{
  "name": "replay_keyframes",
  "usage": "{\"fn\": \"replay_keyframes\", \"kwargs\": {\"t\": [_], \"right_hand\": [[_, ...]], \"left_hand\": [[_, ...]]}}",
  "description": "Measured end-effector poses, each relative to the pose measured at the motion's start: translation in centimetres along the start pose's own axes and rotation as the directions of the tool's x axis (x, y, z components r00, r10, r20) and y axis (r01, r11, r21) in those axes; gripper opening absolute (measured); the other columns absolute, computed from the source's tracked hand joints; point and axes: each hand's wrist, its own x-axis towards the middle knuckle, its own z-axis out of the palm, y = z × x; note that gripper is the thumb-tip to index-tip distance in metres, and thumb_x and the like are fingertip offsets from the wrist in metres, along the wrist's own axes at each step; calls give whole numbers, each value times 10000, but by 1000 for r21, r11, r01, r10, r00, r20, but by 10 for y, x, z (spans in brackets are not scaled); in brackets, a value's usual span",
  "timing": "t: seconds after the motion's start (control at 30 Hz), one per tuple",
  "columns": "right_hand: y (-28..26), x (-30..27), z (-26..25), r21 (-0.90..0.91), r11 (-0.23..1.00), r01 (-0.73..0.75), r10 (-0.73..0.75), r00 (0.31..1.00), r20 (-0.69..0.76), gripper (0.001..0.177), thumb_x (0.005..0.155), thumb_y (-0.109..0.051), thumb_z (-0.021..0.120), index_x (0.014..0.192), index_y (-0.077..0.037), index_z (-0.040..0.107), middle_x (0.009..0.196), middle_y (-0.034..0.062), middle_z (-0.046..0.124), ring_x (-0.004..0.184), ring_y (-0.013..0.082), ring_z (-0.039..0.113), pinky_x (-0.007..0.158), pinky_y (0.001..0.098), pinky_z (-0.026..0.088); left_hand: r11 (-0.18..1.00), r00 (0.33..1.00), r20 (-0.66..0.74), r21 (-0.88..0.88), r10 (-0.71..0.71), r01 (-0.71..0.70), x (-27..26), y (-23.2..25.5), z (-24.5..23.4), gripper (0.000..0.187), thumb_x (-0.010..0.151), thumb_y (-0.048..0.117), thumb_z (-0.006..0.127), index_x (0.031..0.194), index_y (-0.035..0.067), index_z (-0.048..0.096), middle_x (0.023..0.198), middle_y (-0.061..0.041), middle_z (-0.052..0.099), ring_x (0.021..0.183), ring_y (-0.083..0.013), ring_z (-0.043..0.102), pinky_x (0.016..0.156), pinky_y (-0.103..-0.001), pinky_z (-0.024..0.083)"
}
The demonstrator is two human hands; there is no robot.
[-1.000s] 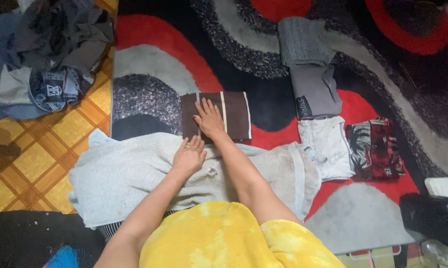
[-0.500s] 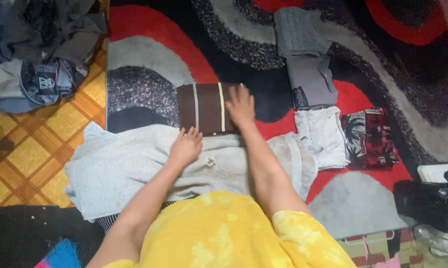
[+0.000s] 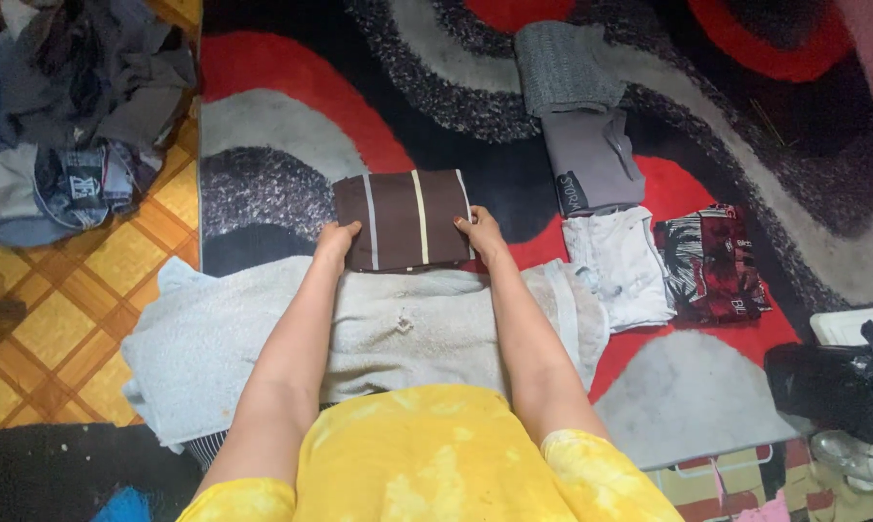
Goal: Folding a brown striped polo shirt on a rug.
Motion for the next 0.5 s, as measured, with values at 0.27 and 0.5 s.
{"fn": "replay_keyframes", "kwargs": {"t": [0.27, 0.5], "right_hand": [[-31, -2, 0, 108, 992, -72, 65, 996, 59, 511, 839, -143, 740, 1307, 3, 597, 1088, 96, 736, 973, 184, 690, 856, 302, 538], [-16, 17, -9, 266, 938, -222, 169, 964, 206, 397, 827, -147, 755, 1160, 53, 671, 1006, 117, 737, 908, 209, 695, 818, 340, 564]], "left_hand": [[976, 988, 157, -215, 8, 26, 12, 3, -6, 380, 816, 155, 732, 1153, -13, 679, 1153, -166, 717, 1039, -286, 671, 903, -382, 535], [821, 914, 345, -443, -215, 361, 9, 11, -15, 313, 838, 169, 733, 1110, 17, 698, 1096, -164, 730, 969, -313, 693, 867, -442, 593]]}}
